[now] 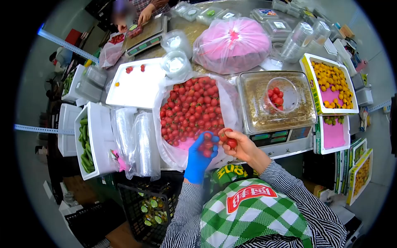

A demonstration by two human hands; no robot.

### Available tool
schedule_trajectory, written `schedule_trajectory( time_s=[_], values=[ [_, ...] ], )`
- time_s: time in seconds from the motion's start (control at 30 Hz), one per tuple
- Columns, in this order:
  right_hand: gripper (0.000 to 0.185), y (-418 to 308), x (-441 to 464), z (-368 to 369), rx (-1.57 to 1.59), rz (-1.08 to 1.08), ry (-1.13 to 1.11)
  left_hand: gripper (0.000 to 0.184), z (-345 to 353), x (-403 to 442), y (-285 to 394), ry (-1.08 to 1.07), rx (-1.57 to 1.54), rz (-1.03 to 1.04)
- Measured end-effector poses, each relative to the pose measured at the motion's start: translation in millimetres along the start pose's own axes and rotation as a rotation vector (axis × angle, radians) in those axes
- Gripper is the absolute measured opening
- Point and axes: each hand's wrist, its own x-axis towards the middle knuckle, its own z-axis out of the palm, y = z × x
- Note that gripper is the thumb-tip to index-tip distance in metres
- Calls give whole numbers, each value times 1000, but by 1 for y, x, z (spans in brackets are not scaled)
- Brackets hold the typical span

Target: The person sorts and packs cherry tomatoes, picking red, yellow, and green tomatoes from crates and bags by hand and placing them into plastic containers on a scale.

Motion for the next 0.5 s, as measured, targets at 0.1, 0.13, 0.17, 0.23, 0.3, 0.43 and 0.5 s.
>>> schedule_trajectory(
  time_s=[0.1,0.13,0.17,0.23,0.3,0.43,0.5],
  values=[
    [29,-19,-26,2,-44,-55,-44,33,30,6,-12,-7,101,18],
    [30,-25,-37,5,-48,-82,-50,32,42,7,-15,-11,158,28],
    [30,-33,-47,9,-52,-107,-55,32,56,9,-19,-15,212,40],
    [27,-51,-69,13,-83,-239,-22,28,87,15,-25,-39,379,73],
    [25,-72,-89,16,-162,-422,84,26,124,25,-29,-44,592,129],
    [20,-124,-99,8,-554,-991,416,28,194,61,-51,-4,795,297],
    [23,-146,-97,9,-564,-1086,450,28,218,83,-65,-11,782,339]
  ],
)
